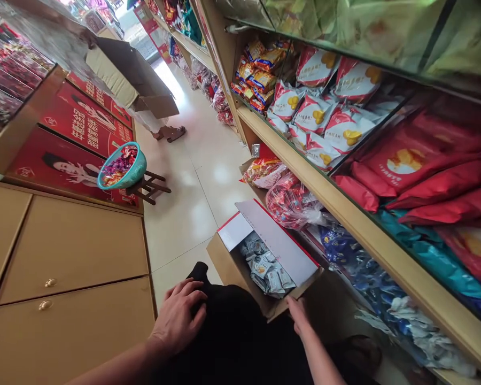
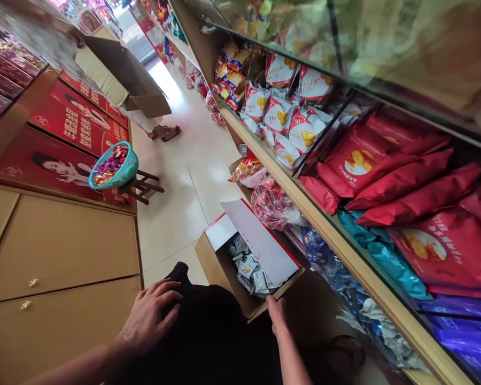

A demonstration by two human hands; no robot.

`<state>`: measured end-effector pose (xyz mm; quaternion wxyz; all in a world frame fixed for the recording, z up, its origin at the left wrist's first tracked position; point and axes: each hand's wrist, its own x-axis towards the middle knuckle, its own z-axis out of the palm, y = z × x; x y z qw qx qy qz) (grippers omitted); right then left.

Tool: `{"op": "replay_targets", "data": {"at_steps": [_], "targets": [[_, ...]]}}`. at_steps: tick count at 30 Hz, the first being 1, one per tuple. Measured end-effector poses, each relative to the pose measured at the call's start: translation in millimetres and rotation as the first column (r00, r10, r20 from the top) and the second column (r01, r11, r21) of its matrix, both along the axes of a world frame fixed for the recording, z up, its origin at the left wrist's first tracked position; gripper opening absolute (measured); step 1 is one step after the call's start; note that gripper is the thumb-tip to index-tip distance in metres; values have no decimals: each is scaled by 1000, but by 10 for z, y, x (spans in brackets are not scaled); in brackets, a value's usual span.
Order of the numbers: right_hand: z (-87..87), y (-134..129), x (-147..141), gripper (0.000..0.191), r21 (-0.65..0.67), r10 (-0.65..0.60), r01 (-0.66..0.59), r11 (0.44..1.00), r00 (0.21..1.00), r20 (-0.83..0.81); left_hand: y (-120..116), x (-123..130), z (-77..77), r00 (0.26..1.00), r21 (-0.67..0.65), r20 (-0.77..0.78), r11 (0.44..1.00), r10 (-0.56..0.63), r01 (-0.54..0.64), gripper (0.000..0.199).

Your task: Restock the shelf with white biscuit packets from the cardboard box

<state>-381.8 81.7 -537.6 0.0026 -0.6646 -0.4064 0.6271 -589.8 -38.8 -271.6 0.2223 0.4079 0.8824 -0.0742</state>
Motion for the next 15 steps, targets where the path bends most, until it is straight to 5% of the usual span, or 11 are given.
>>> {"op": "replay_targets", "data": {"at_steps": [8, 15], "targets": [[826, -251, 307, 14, 66, -28, 28, 997, 1000, 5, -104, 28, 34, 999, 41, -29, 999, 21, -20, 18], [1608, -325, 499, 16, 242, -4, 42, 969, 988, -155, -456, 42, 28, 991, 162, -79, 982, 110, -96, 30]]}}
